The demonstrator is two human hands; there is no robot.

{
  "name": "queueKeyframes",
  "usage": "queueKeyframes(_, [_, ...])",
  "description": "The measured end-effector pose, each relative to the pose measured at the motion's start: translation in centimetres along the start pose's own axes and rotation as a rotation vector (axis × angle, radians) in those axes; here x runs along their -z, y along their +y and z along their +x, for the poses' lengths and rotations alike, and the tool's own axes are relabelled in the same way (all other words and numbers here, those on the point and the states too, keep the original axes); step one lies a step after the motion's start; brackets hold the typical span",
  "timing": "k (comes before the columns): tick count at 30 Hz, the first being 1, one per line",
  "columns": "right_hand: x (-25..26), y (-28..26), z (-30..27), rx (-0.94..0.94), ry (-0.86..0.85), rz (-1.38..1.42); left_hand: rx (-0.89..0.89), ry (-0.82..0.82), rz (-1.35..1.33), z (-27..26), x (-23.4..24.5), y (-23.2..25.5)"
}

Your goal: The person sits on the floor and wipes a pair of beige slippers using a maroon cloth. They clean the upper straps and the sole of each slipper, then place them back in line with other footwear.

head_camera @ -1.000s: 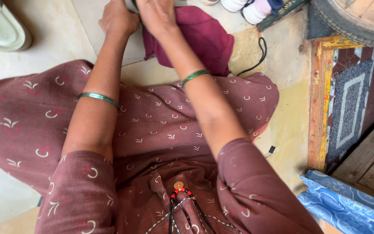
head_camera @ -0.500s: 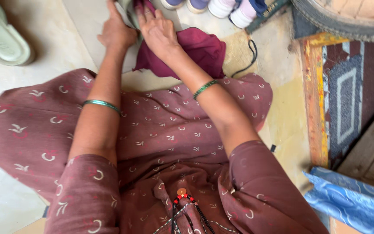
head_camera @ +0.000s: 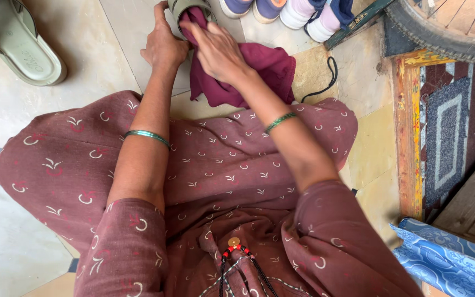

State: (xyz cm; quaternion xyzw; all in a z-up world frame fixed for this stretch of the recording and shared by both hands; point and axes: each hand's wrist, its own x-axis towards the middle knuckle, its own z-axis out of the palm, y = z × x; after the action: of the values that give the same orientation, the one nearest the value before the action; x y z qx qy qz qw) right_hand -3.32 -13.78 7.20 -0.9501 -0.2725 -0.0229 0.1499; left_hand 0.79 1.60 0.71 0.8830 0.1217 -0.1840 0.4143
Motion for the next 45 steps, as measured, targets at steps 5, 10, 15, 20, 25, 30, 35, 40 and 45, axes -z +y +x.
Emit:
queueKeyframes(5, [-1.9,0.8,-0.9,0.072,0.102,-0.362,0.009,-0.015,0.067,0.5,-0.5,0.1])
queueKeyframes(10, [-8.5,3.9,4.5,-0.104,-0.004,-0.53,0.03,-0.076,0.121,1.1,-0.2,0.4])
queueKeyframes(15, [-8.0,5.9,5.3,-0.076,0.028,-0.301,-0.003,-0.019,0.015,0.5,0.2,0.2])
queueKeyframes(20, [-3.2,2.3,1.1,-0.049,0.061,-0.011,-0.032,0.025,-0.06,-0.4,0.6,0.2])
queueKeyframes(25, [0.7,1.3,-3.4,0.016,-0.032,0.074,-0.024,0.006,-0.046,-0.2,0.4,0.1])
queueKeyframes(30, [-0.8,2.2,-1.4,0.04,-0.04,-0.245,-0.025,0.014,-0.003,0.2,0.4,0.0])
queueKeyframes(35, [-5.2,2.6,3.3,-0.114,0.015,-0.309,-0.04,0.041,-0.069,0.2,0.4,-0.4])
queueKeyframes(40, [-2.0,1.3,-0.1,-0.012,0.062,-0.082,0.022,0.021,-0.072,0.5,0.7,-0.2])
queueKeyframes(45, [3.3,-0.3,-5.8,-0.128,-0.249,0.163,0.0,0.056,0.013,1.6,0.0,-1.0])
